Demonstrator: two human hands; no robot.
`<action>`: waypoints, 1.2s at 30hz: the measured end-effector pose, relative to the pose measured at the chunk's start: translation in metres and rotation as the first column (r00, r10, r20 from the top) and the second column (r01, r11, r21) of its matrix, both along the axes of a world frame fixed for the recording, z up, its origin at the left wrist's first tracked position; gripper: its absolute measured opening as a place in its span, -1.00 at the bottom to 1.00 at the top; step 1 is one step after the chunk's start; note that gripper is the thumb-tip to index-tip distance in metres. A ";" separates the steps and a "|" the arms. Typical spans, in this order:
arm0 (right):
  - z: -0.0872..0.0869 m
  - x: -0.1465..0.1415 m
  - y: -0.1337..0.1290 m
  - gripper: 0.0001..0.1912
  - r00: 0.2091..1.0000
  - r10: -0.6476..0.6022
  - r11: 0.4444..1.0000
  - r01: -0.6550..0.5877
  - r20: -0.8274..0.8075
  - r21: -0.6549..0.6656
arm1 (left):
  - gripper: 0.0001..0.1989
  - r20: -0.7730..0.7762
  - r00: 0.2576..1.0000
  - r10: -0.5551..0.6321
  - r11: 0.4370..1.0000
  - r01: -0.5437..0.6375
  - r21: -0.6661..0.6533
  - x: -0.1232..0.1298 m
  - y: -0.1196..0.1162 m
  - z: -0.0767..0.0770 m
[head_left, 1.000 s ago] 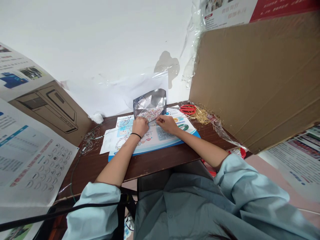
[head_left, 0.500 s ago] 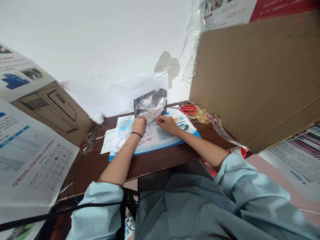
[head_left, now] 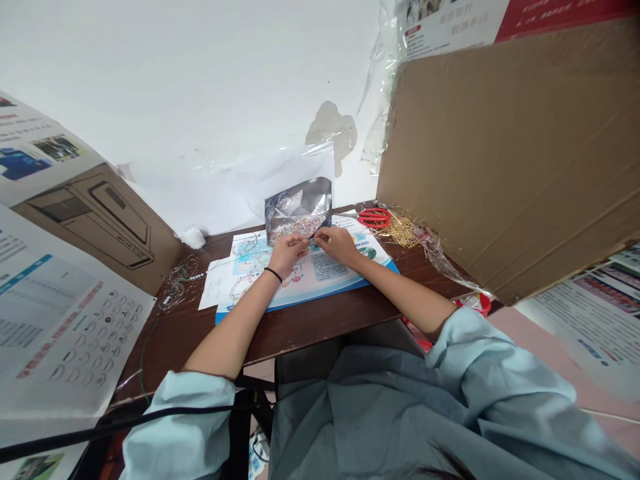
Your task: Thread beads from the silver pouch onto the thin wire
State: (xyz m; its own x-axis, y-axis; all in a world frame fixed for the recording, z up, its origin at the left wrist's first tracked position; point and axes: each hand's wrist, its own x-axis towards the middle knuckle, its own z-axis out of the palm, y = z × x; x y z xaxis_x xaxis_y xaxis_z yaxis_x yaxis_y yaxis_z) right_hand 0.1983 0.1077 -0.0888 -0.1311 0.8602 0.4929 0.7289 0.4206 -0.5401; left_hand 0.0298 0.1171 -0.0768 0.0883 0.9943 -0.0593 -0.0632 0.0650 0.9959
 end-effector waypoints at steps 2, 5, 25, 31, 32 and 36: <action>0.002 0.000 -0.001 -0.87 1.000 -0.002 1.000 0.002 0.008 0.004 | -0.72 0.134 0.989 -0.057 0.994 0.068 -0.079 0.004 -0.003 -0.002; 0.002 0.000 -0.002 -0.85 1.000 0.019 1.000 -0.019 0.007 0.003 | -0.77 0.194 0.976 -0.103 0.984 0.128 -0.123 0.007 -0.006 -0.003; 0.006 -0.003 -0.007 -0.88 0.998 0.017 0.998 -0.013 -0.053 0.069 | -0.79 0.237 0.966 -0.105 0.983 0.137 -0.123 0.005 -0.004 -0.003; 0.006 -0.003 -0.007 -0.88 0.998 0.019 0.997 -0.015 -0.052 0.071 | -0.79 0.234 0.967 -0.098 0.986 0.127 -0.112 0.005 -0.004 -0.003; 0.006 -0.003 -0.007 -0.88 0.999 0.018 0.997 -0.014 -0.049 0.071 | -0.79 0.238 0.967 -0.094 0.986 0.124 -0.113 0.005 -0.004 -0.003; 0.006 -0.004 -0.008 -0.88 0.999 0.020 0.997 -0.017 -0.037 0.069 | -0.78 0.245 0.966 -0.080 0.986 0.113 -0.122 0.007 -0.005 -0.002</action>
